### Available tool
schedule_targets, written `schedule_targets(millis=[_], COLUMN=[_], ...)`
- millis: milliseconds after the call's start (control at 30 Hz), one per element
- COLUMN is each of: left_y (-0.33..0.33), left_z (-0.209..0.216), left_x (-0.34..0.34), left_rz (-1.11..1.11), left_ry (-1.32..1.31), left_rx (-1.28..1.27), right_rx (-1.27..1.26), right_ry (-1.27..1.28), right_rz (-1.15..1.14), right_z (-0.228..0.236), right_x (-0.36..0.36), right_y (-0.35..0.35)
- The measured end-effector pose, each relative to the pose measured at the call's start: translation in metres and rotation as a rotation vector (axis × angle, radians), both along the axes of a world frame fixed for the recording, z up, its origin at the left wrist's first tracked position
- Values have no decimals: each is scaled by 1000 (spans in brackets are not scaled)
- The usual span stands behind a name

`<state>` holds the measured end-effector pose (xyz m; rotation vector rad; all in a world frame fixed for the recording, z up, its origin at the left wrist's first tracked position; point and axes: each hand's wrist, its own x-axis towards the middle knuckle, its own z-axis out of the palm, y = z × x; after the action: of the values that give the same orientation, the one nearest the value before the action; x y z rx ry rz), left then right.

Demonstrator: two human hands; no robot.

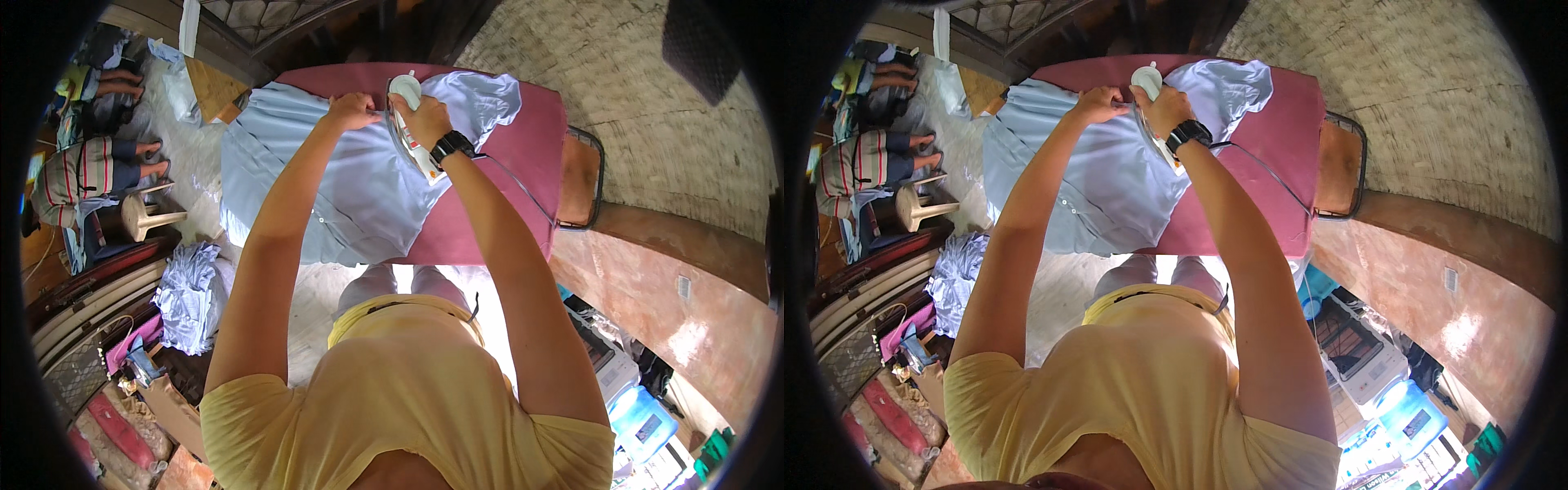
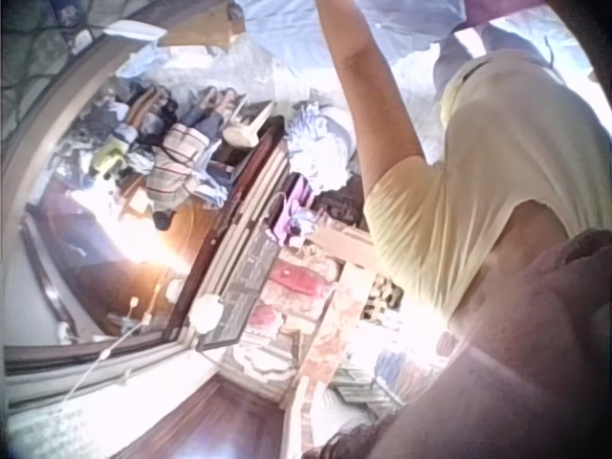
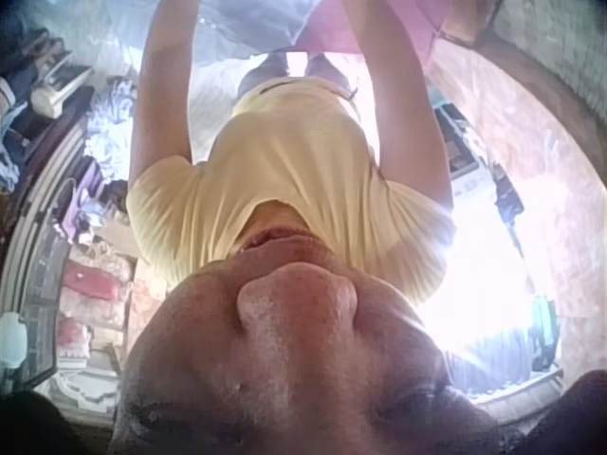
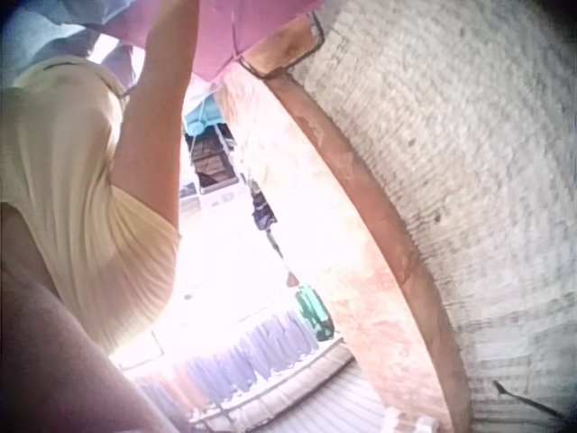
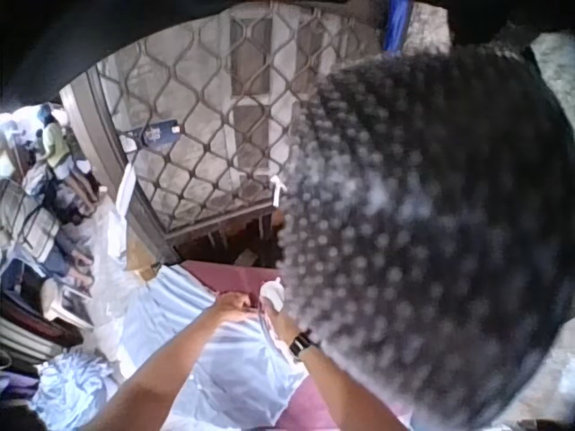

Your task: The person irons a light blue shirt on a pink ironing board, smoothing the fabric by hand and using an iron to press the torso and sleeves.

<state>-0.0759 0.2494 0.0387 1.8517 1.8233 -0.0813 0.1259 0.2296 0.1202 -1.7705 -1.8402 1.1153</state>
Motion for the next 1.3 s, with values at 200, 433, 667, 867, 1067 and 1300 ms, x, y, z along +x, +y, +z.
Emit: schedule_targets(millis=[200,433,667,867,1067,1300], left_y=[-7,-6,-6,0,-4,-14], left_z=[10,3,-10,-30,-28,-1], left_x=[-3,-17,-30,-38,-23,-14], left_rz=[156,227,153,138,189,224], left_ry=[39,-76,-131,-90,-74,-62], left_rx=[20,16,28,48,113,85], right_rx=[-24,25,71,111,19,105], right_ry=[-34,16,-70,-141,-90,0], right_rz=[153,317,269,220,94,74], right_z=[-4,11,-9,-16,-30,-24], right_x=[38,55,24,14,15,83], right_y=[-37,-53,-21,-14,-42,-147])
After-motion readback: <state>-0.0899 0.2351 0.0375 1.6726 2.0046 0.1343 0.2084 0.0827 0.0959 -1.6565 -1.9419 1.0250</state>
